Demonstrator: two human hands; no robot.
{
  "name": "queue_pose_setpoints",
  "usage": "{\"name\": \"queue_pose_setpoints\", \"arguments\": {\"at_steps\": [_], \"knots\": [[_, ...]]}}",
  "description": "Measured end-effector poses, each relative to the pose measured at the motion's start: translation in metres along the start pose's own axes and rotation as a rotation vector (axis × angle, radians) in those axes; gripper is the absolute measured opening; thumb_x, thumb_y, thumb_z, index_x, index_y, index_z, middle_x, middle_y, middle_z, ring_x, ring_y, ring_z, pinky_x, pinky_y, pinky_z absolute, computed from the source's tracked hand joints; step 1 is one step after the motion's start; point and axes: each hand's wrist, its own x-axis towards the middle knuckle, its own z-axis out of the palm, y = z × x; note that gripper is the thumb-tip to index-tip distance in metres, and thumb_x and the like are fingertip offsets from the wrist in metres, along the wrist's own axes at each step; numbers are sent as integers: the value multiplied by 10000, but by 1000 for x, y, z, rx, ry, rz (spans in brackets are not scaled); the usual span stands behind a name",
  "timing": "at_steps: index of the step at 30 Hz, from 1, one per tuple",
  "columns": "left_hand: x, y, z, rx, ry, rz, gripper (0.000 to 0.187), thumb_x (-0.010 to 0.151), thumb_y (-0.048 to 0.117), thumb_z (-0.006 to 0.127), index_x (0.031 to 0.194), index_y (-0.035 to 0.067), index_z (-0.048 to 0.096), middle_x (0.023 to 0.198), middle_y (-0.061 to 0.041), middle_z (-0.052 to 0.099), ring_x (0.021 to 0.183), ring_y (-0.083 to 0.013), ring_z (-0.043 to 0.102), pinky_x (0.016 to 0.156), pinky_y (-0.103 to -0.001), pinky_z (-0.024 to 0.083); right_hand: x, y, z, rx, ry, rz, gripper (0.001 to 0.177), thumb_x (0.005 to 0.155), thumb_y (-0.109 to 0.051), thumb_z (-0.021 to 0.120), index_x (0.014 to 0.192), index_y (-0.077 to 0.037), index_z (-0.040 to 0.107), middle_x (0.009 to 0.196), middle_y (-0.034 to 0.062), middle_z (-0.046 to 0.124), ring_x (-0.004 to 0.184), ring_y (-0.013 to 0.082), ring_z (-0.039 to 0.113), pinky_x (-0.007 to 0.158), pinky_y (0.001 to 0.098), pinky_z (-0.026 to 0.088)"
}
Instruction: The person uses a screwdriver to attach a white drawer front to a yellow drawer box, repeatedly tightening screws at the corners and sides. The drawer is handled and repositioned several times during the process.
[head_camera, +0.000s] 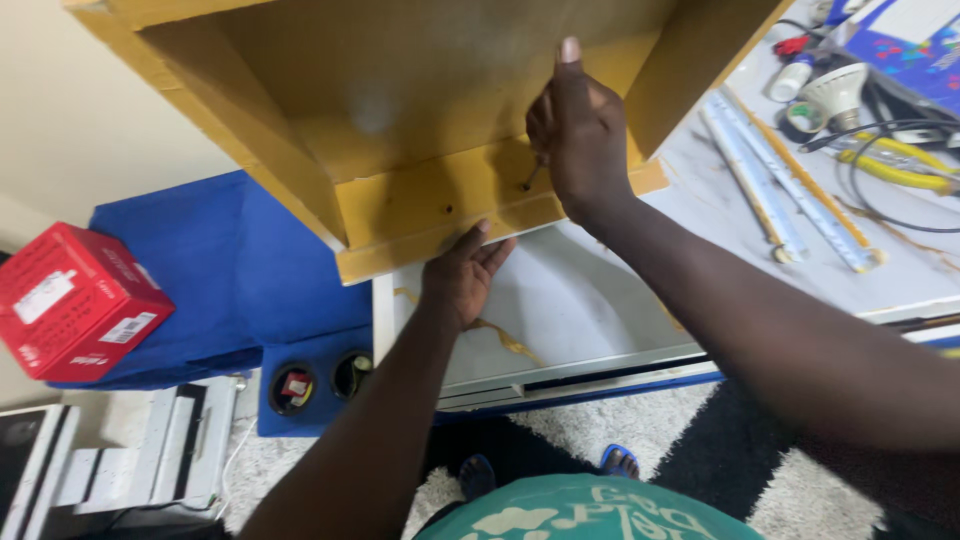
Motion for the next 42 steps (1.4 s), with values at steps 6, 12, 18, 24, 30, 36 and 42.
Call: {"name": "queue_pose_setpoints", "arguments": {"at_steps": [6,12,18,24,30,36,42], "knots": [[-5,2,5,-1,-20,24,565,836,84,750,1346,95,507,1303,-77,622,1193,-302,644,1068,-512,533,17,-3,8,-103,-180,157,296,1030,-383,564,867,-155,467,603,4,482,478,118,426,475,289,372],[-8,5,5,17,-36,37,555,866,97,739,1364,88,493,1339,-102,602,1218,-308,632,1072,-515,529,9,-26,11,-743,-45,-332,313,1150,-323,699,1007,-46,669,898,88,769,731,149,685,644,273,530],[-5,3,4,5,-58,60,549,857,85,736,1349,101,492,1296,-95,614,1173,-310,635,1047,-528,531,20,-70,-9,-1369,-348,-25,245,1050,-289,727,1062,-45,700,765,64,736,709,197,731,646,365,561],[-6,4,1,22,-30,20,523,873,64,734,1338,66,496,1282,-96,627,1170,-295,659,1076,-509,545,37,-90,-11,-1009,-1039,-65,181,983,-123,652,1149,-57,624,997,51,759,981,208,723,865,365,559],[-4,2,4,3,-49,28,510,882,91,740,1339,46,517,1284,-121,633,1170,-291,664,1063,-487,548,43,-80,-22,-1156,-699,8,257,1003,-94,702,1154,-37,501,1042,99,657,1009,191,658,877,353,512],[-7,0,1,20,-10,6,542,855,92,772,1328,83,507,1251,-81,613,1148,-267,640,1044,-474,551,9,-24,-5,-424,-298,-24,75,1095,-73,558,1094,-75,483,1102,30,702,979,81,605,844,246,490],[-5,1,-1,24,-27,44,542,862,92,782,1324,80,501,1280,-107,592,1186,-268,627,1024,-466,528,-5,21,21,-431,-40,-99,476,1225,-205,561,786,-40,481,653,34,478,563,92,393,531,278,327]]}}
